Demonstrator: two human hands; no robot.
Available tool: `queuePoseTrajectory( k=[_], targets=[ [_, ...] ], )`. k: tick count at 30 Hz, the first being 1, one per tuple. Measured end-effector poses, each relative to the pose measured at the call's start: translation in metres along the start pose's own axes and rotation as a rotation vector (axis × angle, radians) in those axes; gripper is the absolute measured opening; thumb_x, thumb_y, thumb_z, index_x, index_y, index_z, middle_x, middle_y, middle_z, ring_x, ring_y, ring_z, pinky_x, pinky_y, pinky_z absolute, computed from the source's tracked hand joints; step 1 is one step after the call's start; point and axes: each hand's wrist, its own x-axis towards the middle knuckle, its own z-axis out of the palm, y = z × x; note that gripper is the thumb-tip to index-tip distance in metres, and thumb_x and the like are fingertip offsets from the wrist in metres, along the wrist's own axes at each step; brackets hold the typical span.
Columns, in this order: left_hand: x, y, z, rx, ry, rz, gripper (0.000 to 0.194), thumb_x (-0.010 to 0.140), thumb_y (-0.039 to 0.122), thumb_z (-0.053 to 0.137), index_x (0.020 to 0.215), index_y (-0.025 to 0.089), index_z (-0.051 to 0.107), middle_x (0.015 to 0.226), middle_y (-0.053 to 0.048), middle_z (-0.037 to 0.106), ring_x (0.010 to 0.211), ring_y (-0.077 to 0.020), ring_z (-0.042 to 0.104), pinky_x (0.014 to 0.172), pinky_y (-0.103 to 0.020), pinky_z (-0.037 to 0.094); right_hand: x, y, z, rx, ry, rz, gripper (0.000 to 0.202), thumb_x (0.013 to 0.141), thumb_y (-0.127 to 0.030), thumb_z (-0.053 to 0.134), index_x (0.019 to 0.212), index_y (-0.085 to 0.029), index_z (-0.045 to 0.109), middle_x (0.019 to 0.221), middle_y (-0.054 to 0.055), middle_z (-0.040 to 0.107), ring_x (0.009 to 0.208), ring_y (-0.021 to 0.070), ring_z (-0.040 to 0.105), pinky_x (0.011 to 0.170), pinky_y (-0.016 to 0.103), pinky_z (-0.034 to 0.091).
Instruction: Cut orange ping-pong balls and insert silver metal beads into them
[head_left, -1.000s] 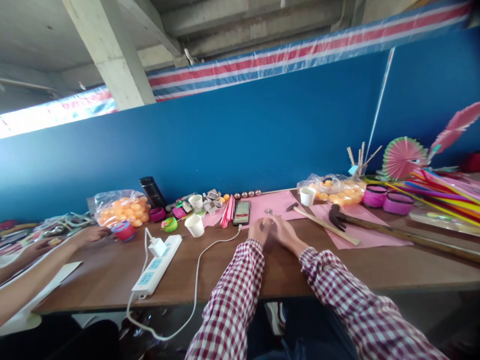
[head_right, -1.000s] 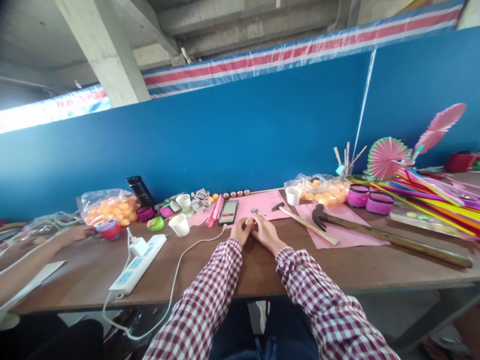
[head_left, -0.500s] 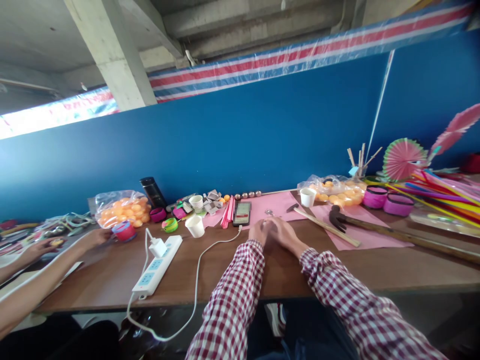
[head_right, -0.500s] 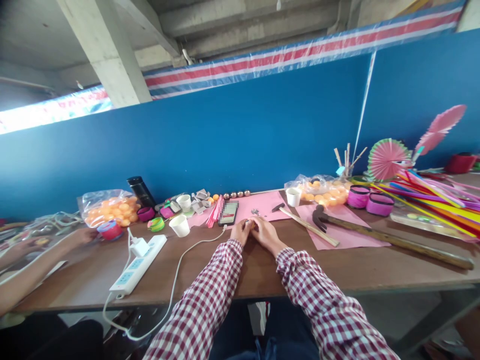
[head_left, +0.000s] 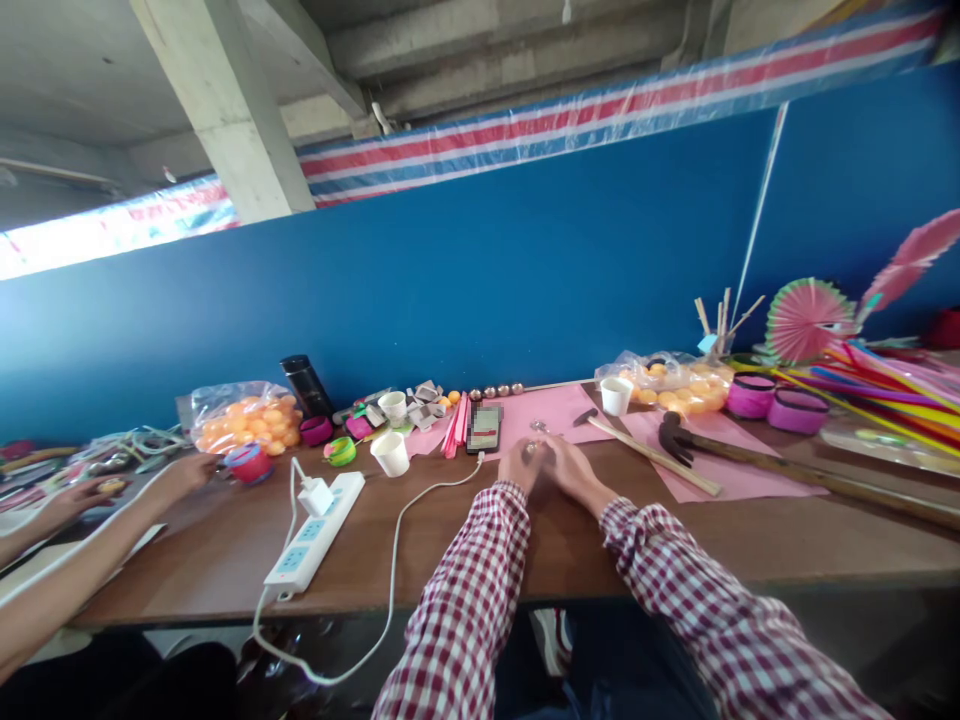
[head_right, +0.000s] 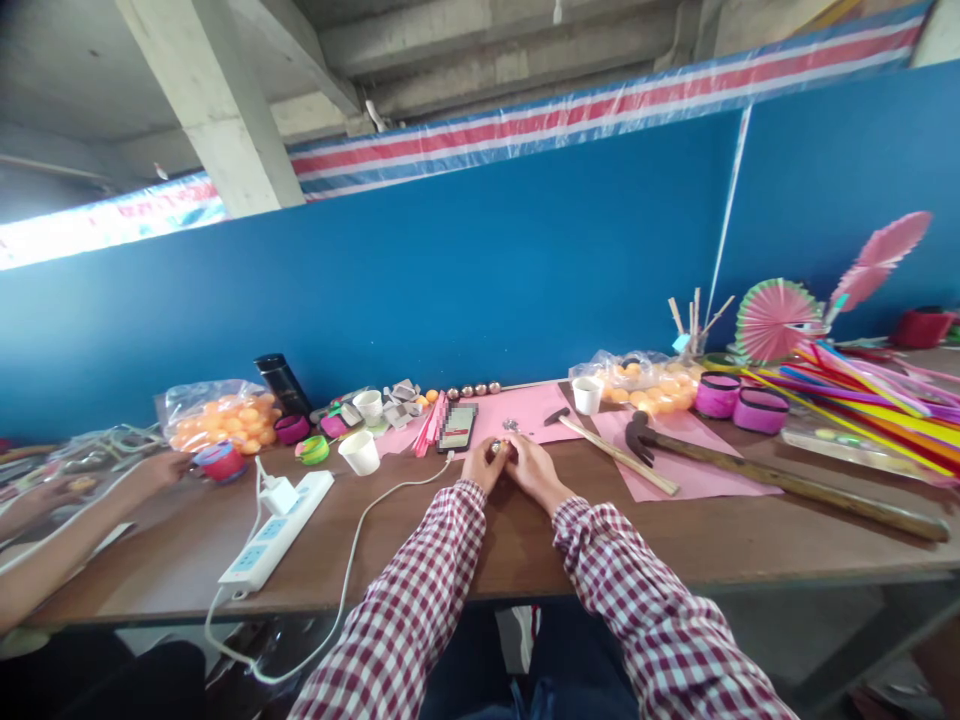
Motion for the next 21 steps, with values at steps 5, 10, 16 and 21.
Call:
queuePoseTrajectory(
  k=[5,10,16,21],
  targets=[
    [0.0018,-0.0054,0.002,-0.014,0.023,0.004,0.036,0.073,0.04,0.054,0.101,0.017,0.058,0.094,-0.008,0.064,0.086,-0.0188,0.059,0.081,-0.034,0.044,-0.0002,0.0002,0.0005,-0.011,-0.004,0.016,0.032,0.075,-0.025,0.05,0.106,-0.02,0.053,0.107,0.007,0.059,0.094,0.0187,0.056,0.08,0.029,0.042],
    [0.003,-0.0079,0.0051,-0.004,0.027,0.032,0.037,0.069,0.038,0.058,0.099,0.016,0.058,0.091,-0.008,0.064,0.082,-0.0171,0.059,0.077,-0.032,0.046,-0.0005,0.0013,0.002,-0.026,-0.001,0.055,0.033,0.074,-0.025,0.05,0.107,-0.02,0.053,0.107,0.007,0.059,0.094,0.0197,0.056,0.08,0.029,0.042],
    [0.0023,-0.0082,0.0059,-0.007,0.044,0.023,0.035,0.071,0.039,0.057,0.098,0.016,0.056,0.085,-0.006,0.063,0.076,-0.0148,0.059,0.073,-0.03,0.046,-0.0007,-0.0001,0.0007,-0.028,-0.023,0.035,0.034,0.074,-0.023,0.051,0.107,-0.021,0.052,0.106,0.006,0.06,0.094,0.0188,0.056,0.079,0.028,0.041],
    [0.0011,-0.0057,0.0039,-0.006,0.037,0.011,0.033,0.071,0.039,0.056,0.094,0.015,0.058,0.083,-0.007,0.063,0.074,-0.0153,0.059,0.072,-0.03,0.046,-0.0004,-0.0023,-0.0008,-0.067,-0.031,0.077,0.032,0.075,-0.025,0.051,0.106,-0.019,0.052,0.105,0.007,0.06,0.093,0.0186,0.056,0.079,0.027,0.041]
  ],
)
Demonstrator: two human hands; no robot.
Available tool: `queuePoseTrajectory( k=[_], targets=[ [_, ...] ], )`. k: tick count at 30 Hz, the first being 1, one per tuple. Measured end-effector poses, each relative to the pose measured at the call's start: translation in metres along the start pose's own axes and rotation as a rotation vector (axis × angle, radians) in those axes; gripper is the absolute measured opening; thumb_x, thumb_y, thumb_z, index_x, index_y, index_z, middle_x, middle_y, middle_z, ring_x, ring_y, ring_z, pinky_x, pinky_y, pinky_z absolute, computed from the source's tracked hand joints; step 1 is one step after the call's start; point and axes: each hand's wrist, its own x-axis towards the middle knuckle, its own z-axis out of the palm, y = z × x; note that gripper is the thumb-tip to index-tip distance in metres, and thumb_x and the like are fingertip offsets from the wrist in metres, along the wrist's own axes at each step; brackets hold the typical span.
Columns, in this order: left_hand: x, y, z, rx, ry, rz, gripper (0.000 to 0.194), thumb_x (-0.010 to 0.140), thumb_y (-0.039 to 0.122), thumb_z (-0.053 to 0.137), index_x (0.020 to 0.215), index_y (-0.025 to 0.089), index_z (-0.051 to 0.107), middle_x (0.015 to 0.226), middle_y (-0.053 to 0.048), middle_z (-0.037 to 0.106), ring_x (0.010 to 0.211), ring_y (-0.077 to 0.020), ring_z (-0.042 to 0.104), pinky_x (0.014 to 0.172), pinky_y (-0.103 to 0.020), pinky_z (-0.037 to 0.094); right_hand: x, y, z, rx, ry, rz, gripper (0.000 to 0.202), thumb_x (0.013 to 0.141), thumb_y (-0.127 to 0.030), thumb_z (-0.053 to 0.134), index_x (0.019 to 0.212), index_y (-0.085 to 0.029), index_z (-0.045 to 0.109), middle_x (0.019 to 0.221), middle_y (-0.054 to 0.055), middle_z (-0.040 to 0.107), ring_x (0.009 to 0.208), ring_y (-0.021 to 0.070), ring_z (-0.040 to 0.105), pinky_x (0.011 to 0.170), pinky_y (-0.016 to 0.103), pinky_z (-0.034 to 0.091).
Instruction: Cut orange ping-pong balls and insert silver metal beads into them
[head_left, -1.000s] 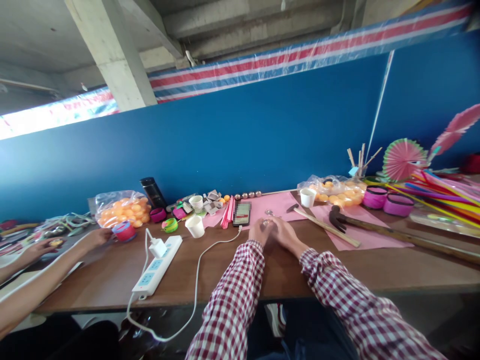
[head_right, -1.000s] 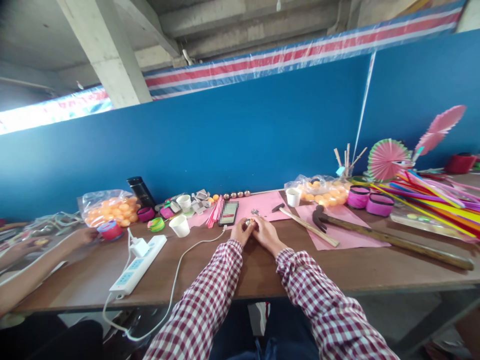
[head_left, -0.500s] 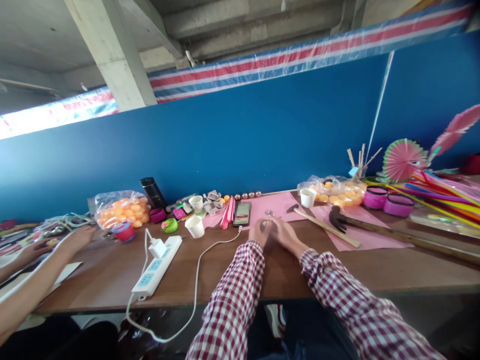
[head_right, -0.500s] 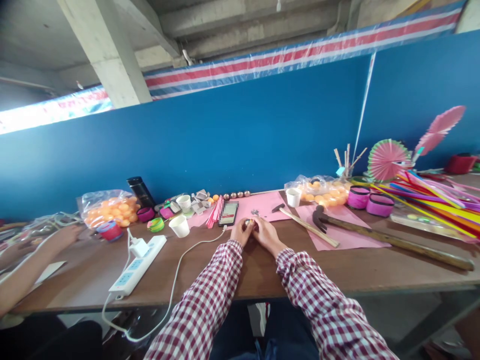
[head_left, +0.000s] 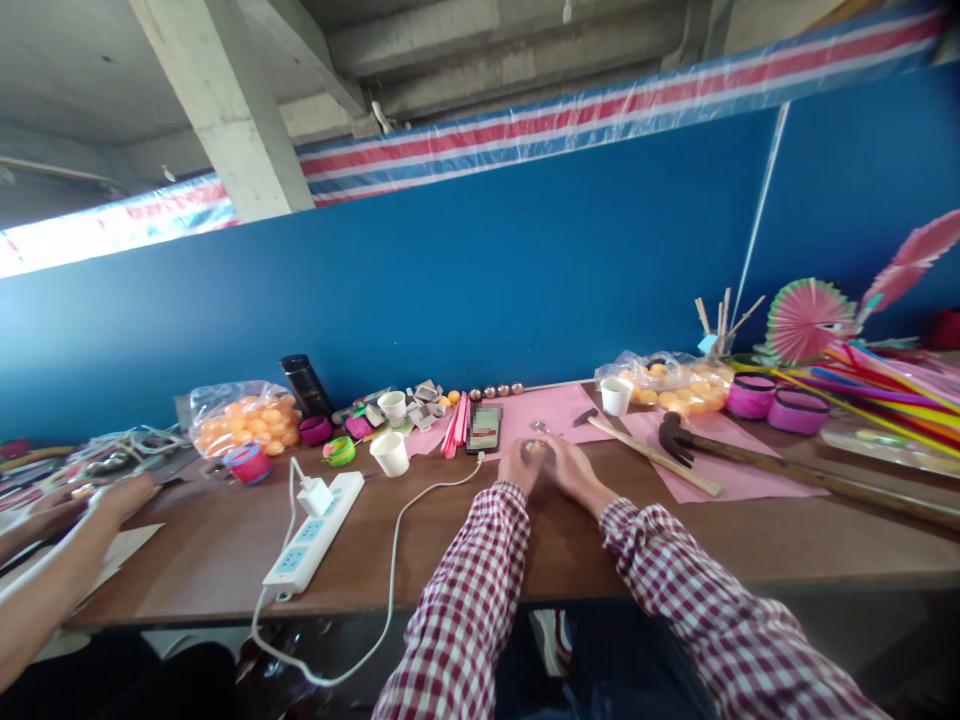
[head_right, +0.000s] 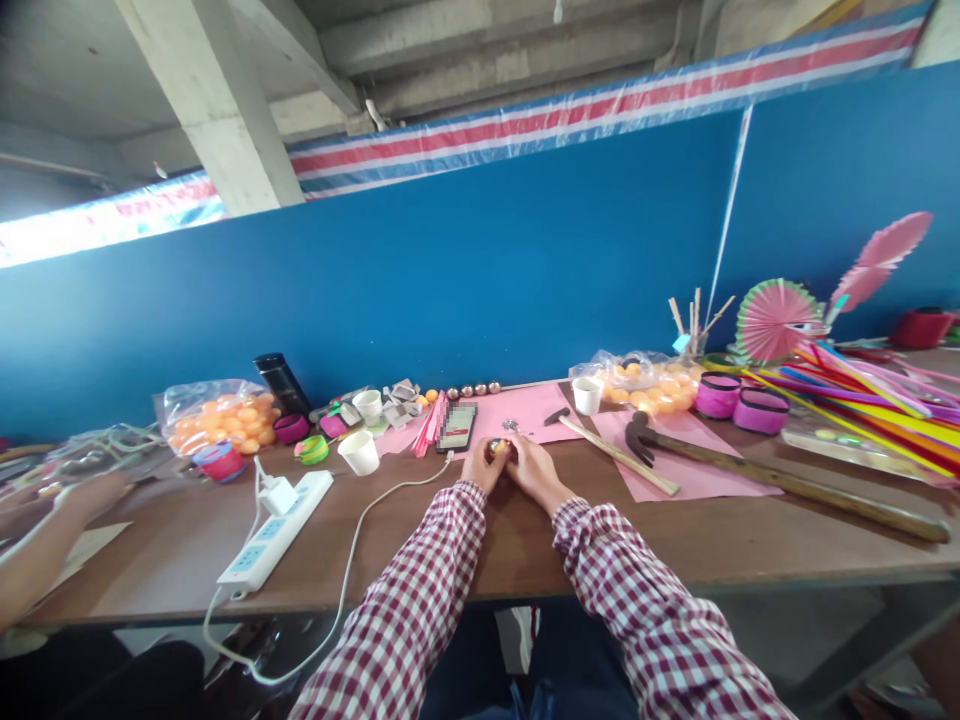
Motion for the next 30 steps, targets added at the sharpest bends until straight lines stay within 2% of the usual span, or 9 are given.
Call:
queuePoseTrajectory(
  k=[6,13,22,30],
  targets=[
    [-0.0007,0.0042,-0.0029,-0.016,-0.036,0.039,0.027,0.075,0.035,0.052,0.094,0.017,0.06,0.089,-0.006,0.065,0.083,-0.0176,0.06,0.078,-0.032,0.046,-0.0002,-0.002,-0.0015,-0.034,-0.015,0.043,0.029,0.077,-0.03,0.049,0.103,-0.018,0.052,0.1,0.008,0.062,0.09,0.0193,0.058,0.076,0.027,0.041],
    [-0.0018,0.007,-0.0027,-0.072,-0.019,0.028,0.026,0.075,0.031,0.054,0.096,0.018,0.06,0.092,-0.005,0.066,0.087,-0.0183,0.06,0.083,-0.032,0.045,-0.0005,-0.0027,-0.0023,-0.038,-0.014,0.05,0.028,0.078,-0.031,0.049,0.103,-0.018,0.052,0.096,0.008,0.063,0.086,0.0188,0.059,0.072,0.026,0.041],
    [-0.0016,0.0043,-0.003,-0.096,-0.038,0.067,0.03,0.076,0.033,0.052,0.101,0.018,0.059,0.095,-0.006,0.065,0.09,-0.0185,0.06,0.085,-0.032,0.044,-0.0009,-0.0052,-0.0045,-0.059,-0.034,0.073,0.031,0.077,-0.032,0.05,0.104,-0.016,0.052,0.098,0.009,0.063,0.085,0.0187,0.059,0.071,0.026,0.041],
    [0.0008,-0.0017,-0.0002,-0.021,-0.016,0.07,0.032,0.075,0.036,0.052,0.1,0.016,0.06,0.097,-0.008,0.064,0.089,-0.0185,0.059,0.083,-0.033,0.045,-0.0015,-0.0065,-0.0055,-0.064,-0.039,0.059,0.031,0.077,-0.033,0.049,0.105,-0.018,0.052,0.098,0.008,0.062,0.087,0.0192,0.058,0.072,0.026,0.041]
  ],
)
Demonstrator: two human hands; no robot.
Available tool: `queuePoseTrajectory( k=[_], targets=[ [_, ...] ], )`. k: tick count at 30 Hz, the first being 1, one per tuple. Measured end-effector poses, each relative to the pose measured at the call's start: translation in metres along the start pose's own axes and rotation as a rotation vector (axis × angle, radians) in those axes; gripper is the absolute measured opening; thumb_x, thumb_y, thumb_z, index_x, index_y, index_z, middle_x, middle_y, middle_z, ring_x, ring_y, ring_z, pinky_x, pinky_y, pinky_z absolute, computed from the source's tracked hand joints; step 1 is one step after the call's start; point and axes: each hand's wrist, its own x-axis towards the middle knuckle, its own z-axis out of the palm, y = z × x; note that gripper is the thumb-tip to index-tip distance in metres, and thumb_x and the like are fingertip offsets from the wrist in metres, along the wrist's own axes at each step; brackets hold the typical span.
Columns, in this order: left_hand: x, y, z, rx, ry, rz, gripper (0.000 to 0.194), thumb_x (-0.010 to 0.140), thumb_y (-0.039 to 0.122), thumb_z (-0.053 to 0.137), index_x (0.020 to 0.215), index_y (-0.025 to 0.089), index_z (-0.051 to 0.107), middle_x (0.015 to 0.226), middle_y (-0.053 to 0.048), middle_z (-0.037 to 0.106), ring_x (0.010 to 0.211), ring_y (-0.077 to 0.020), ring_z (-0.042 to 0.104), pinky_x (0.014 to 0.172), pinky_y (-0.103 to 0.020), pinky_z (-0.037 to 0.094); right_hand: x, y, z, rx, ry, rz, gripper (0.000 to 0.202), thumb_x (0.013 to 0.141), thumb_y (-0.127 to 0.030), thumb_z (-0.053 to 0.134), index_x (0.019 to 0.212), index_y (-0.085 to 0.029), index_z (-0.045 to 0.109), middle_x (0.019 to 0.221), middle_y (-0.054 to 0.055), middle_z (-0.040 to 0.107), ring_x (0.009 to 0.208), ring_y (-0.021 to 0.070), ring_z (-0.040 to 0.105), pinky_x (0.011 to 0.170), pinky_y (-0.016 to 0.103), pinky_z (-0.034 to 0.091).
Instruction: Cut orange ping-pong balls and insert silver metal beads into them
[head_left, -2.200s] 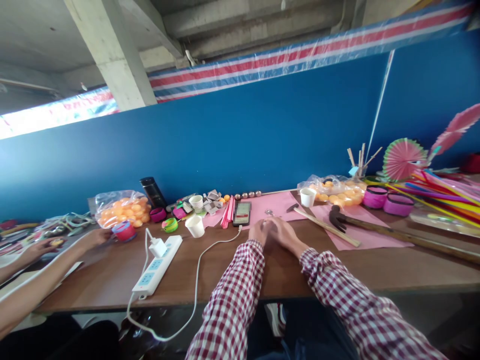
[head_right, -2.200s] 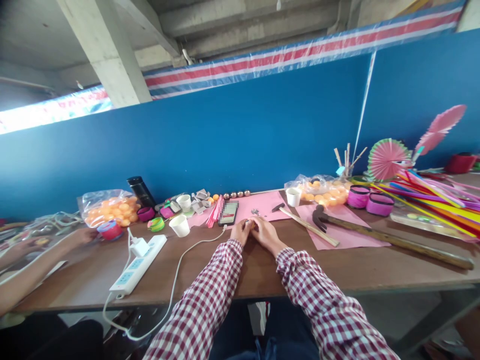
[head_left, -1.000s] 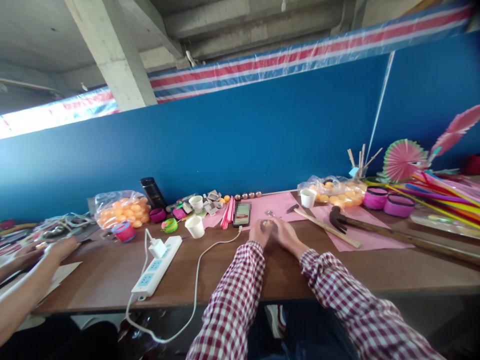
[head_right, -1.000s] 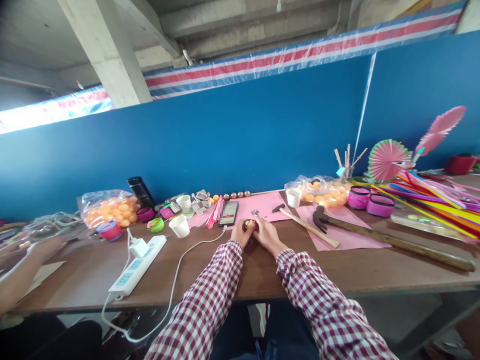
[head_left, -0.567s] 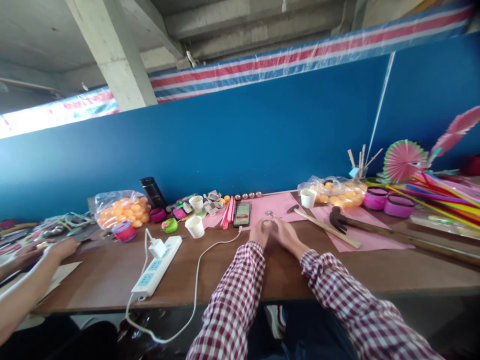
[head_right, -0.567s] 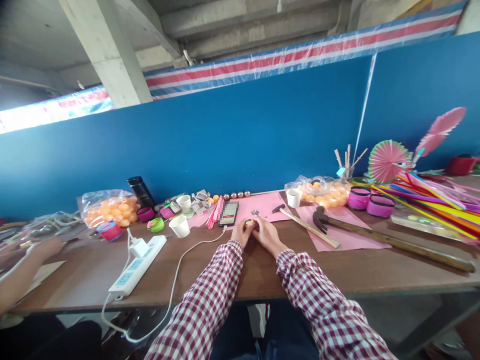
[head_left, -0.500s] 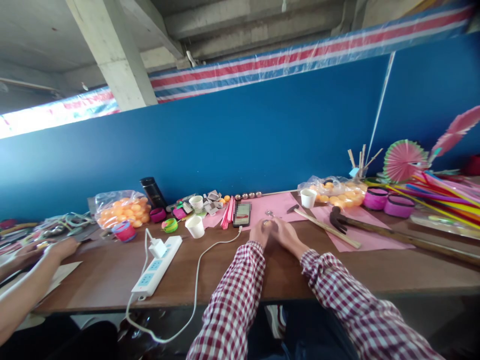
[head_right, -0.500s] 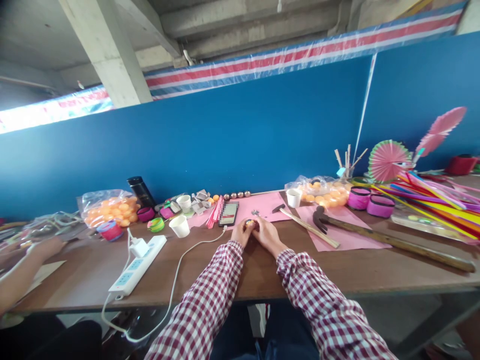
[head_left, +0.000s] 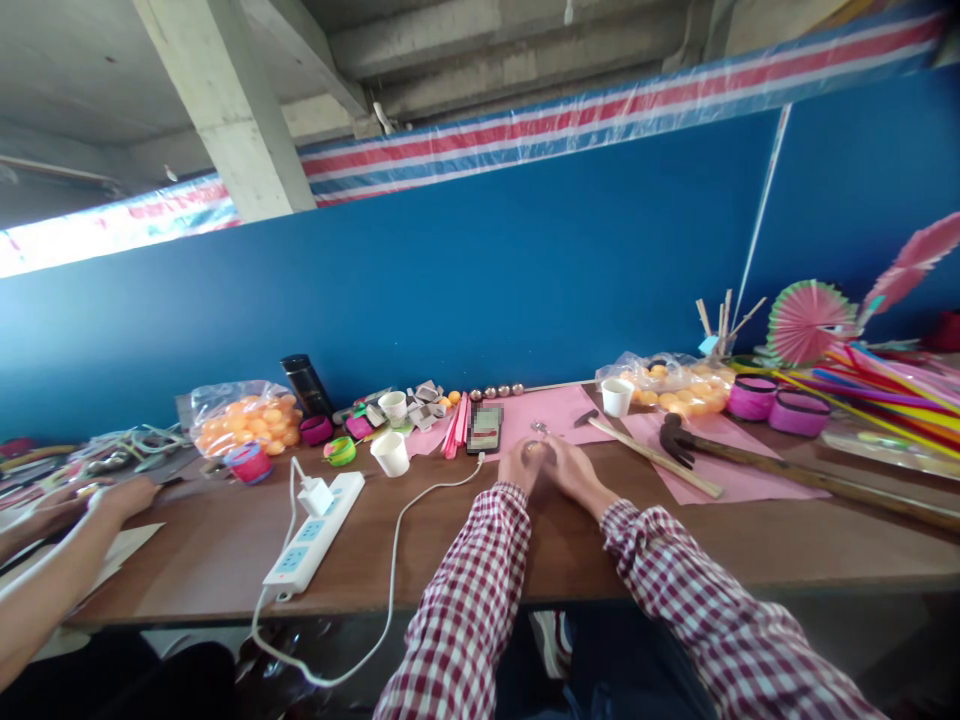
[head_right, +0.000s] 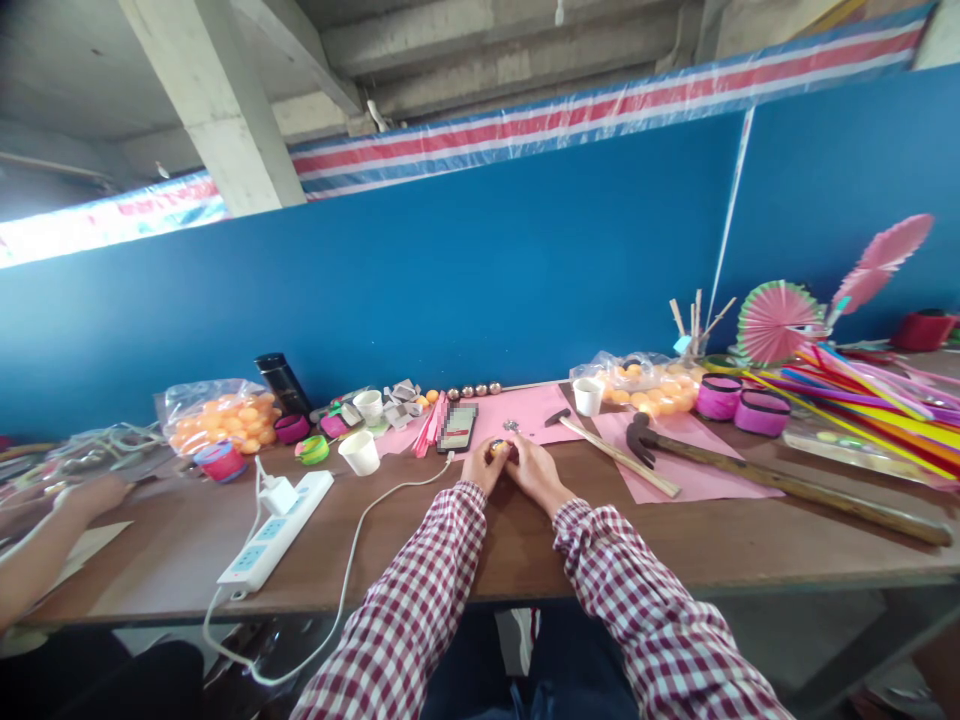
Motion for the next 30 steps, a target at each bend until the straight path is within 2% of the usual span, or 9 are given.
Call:
queuePoseTrajectory(
  k=[9,15,30],
  targets=[
    [-0.0003,-0.0005,-0.0001,0.033,0.021,-0.03,0.037,0.073,0.037,0.055,0.102,0.015,0.058,0.098,-0.01,0.063,0.087,-0.0185,0.059,0.081,-0.034,0.045,-0.0005,0.0019,0.0002,0.005,-0.001,-0.007,0.034,0.078,-0.035,0.048,0.106,-0.018,0.052,0.099,0.008,0.062,0.087,0.0196,0.058,0.071,0.026,0.04],
    [-0.0011,0.003,-0.0009,0.018,-0.001,-0.032,0.031,0.074,0.037,0.054,0.095,0.016,0.061,0.093,-0.008,0.064,0.083,-0.017,0.06,0.079,-0.032,0.046,-0.0007,0.0011,0.0002,0.016,-0.001,-0.007,0.033,0.077,-0.035,0.049,0.105,-0.018,0.052,0.098,0.008,0.062,0.088,0.0194,0.058,0.072,0.026,0.04],
    [-0.0027,0.0083,-0.0022,0.056,0.0,-0.042,0.03,0.073,0.038,0.053,0.093,0.017,0.061,0.087,-0.007,0.065,0.079,-0.0165,0.06,0.076,-0.031,0.046,-0.0013,0.0009,0.0006,0.029,-0.002,0.009,0.03,0.077,-0.034,0.049,0.102,-0.018,0.053,0.096,0.008,0.063,0.086,0.0197,0.059,0.072,0.026,0.04]
  ],
)
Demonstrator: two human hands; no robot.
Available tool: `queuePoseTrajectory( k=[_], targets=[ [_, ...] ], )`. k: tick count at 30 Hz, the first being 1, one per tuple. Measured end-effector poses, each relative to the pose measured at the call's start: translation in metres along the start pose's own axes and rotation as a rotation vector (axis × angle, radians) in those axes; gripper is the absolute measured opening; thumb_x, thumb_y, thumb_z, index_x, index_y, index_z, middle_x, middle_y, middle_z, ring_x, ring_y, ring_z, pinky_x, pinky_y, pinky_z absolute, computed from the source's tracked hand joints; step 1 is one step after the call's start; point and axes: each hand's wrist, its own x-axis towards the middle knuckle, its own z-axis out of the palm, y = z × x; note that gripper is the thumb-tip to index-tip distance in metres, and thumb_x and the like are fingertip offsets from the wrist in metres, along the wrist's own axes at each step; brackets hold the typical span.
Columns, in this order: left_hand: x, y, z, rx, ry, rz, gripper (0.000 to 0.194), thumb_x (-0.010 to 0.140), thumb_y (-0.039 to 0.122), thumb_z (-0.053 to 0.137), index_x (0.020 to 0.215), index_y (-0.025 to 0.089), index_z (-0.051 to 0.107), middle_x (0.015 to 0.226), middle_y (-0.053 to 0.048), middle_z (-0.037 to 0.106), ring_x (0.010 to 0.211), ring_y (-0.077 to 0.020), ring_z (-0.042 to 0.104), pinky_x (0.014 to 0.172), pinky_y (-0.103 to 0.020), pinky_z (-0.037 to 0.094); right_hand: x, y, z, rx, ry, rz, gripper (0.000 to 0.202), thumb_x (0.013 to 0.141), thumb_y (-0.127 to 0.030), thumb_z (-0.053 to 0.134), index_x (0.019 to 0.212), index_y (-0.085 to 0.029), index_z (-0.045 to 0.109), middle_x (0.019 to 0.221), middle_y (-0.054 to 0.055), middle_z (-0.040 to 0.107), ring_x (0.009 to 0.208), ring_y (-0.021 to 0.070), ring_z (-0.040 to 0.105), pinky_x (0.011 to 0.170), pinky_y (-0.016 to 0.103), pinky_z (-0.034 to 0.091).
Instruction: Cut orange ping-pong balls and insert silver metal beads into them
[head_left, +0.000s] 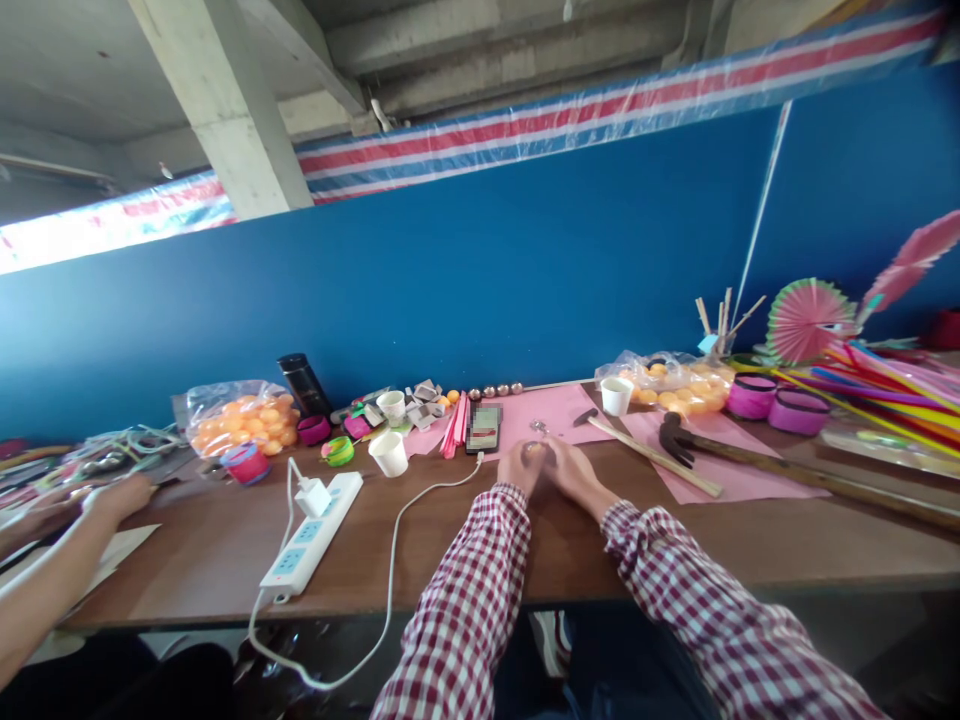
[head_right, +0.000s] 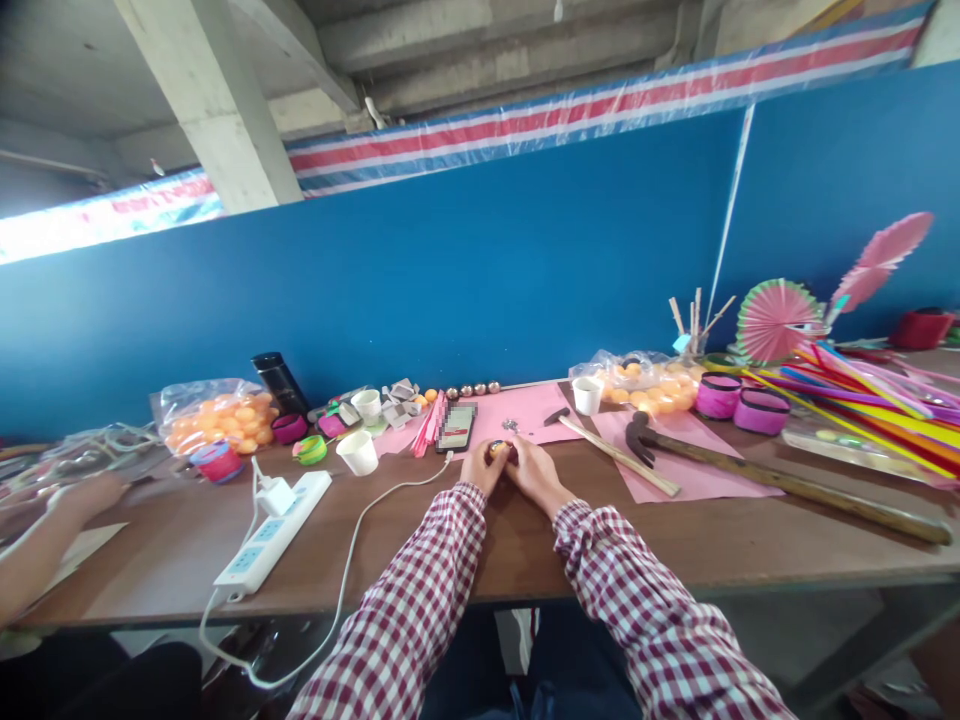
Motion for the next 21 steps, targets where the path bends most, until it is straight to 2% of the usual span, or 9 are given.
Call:
queuePoseTrajectory(
  k=[11,17,21],
  targets=[
    [-0.006,0.004,-0.004,0.002,-0.022,-0.033,0.028,0.074,0.039,0.051,0.094,0.021,0.059,0.084,-0.003,0.066,0.076,-0.0158,0.06,0.072,-0.028,0.047,0.002,0.012,0.01,0.173,-0.004,0.023,0.032,0.07,-0.023,0.052,0.103,-0.021,0.053,0.088,0.005,0.065,0.08,0.0192,0.061,0.066,0.026,0.045],
    [-0.007,0.005,-0.004,0.015,-0.041,-0.065,0.026,0.074,0.038,0.052,0.093,0.023,0.058,0.08,-0.001,0.065,0.067,-0.0136,0.058,0.064,-0.025,0.046,0.002,0.011,0.009,0.254,-0.026,0.05,0.03,0.069,-0.022,0.051,0.099,-0.021,0.054,0.085,0.004,0.066,0.073,0.0176,0.061,0.064,0.026,0.046],
    [-0.007,0.004,-0.004,-0.016,-0.05,-0.057,0.024,0.075,0.037,0.05,0.095,0.024,0.057,0.079,-0.001,0.064,0.068,-0.0138,0.058,0.064,-0.025,0.046,0.003,0.01,0.008,0.268,-0.066,0.076,0.03,0.069,-0.021,0.049,0.098,-0.022,0.054,0.086,0.004,0.065,0.071,0.0171,0.061,0.062,0.025,0.046]
  ],
)
